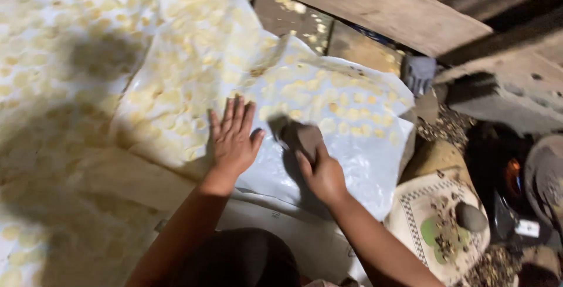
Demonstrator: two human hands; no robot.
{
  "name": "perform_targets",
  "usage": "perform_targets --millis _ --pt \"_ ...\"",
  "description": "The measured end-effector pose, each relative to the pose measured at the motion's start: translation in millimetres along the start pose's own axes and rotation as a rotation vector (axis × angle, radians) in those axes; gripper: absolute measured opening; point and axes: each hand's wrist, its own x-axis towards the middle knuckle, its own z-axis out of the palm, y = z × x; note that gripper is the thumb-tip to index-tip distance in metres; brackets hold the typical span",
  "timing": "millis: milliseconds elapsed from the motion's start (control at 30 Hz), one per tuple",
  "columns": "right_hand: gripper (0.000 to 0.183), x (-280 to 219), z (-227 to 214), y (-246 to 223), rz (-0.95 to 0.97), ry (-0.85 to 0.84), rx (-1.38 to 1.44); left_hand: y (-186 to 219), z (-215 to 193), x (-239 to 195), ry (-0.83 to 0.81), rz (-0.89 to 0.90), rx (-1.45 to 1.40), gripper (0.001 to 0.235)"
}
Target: The person uses a hammer to crack open cocoa beans on a white sheet, then uses a stone to further process the beans on a patterned cloth. They also stir beans in a pan on a portable stove.
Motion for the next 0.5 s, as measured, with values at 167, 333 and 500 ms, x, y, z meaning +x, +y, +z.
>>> perform_targets --millis 167,333,500 --pt "0.05 -57.2 18.7 98.7 0.166 0.319 0.113 5.5 -3.9 -1.5 -0.123 0.006 0.129 0.074" --pt "0.066 -31.6 -37.5 94.5 0.251 0.278 0.139 -7.2 -5.9 7.2 -0.177 -0.047 0.153 0.076" --pt "0.054 0.6 -29.1 125.9 0.201 0.202 0.077 -14.8 -8.2 16.5 -0.219 -0.085 0.188 0.077"
